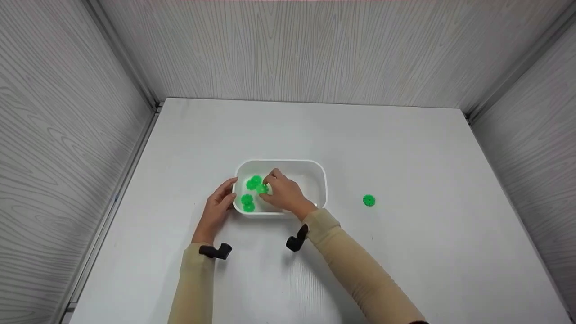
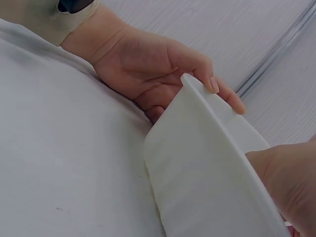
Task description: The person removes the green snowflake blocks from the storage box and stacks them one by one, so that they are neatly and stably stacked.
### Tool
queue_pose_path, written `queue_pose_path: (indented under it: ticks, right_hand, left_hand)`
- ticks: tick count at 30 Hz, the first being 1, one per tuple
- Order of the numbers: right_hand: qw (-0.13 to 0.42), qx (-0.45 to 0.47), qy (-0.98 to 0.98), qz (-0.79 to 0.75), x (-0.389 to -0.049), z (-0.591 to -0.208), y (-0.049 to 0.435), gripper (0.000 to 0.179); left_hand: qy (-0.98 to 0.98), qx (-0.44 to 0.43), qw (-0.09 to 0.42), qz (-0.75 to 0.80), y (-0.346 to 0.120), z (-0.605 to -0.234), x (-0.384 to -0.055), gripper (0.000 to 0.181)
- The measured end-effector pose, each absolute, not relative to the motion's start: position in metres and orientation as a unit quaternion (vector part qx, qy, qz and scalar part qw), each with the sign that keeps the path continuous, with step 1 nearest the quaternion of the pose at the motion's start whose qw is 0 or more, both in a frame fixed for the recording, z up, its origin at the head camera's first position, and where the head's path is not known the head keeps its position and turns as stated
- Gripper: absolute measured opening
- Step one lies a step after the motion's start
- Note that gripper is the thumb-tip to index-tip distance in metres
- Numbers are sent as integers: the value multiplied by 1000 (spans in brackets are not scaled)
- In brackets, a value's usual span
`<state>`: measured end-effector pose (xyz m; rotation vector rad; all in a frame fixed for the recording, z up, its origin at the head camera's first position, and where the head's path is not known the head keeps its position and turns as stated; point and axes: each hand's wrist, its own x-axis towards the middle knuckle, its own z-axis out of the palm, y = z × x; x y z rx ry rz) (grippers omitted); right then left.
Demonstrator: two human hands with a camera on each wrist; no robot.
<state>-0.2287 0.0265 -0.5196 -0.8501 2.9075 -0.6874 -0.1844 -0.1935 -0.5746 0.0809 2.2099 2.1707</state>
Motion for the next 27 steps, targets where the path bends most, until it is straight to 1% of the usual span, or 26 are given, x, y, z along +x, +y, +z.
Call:
queue_pose_path:
  ticks: [6,12,16,18,22,27]
  right_hand:
    - [7,-280,930,-239,-224,-515,30,32]
    - [-25,-295,923,-245,-220,-515,37,30]
    - [-31,-302,918,-256,-217,-518,44,29]
    - [-40,-307,915,-261,-215,-518,47,28]
    - [-67,-313,910,-262,-212,-520,55,28]
    - [-87,-319,906,-264,-208,-522,62,29]
  left_hand:
    - [708,31,29,705,-194,-572,-183,40]
    - [712,47,34,700,-191,-553,-176,43]
    - [718,44,34,694,-190,-548,-174,43]
    - [718,44,32,694,-190,-549,-174,42]
    - [716,39,31,696,-192,-562,-179,41]
    - [719,43,17,693,-193,-576,-184,42]
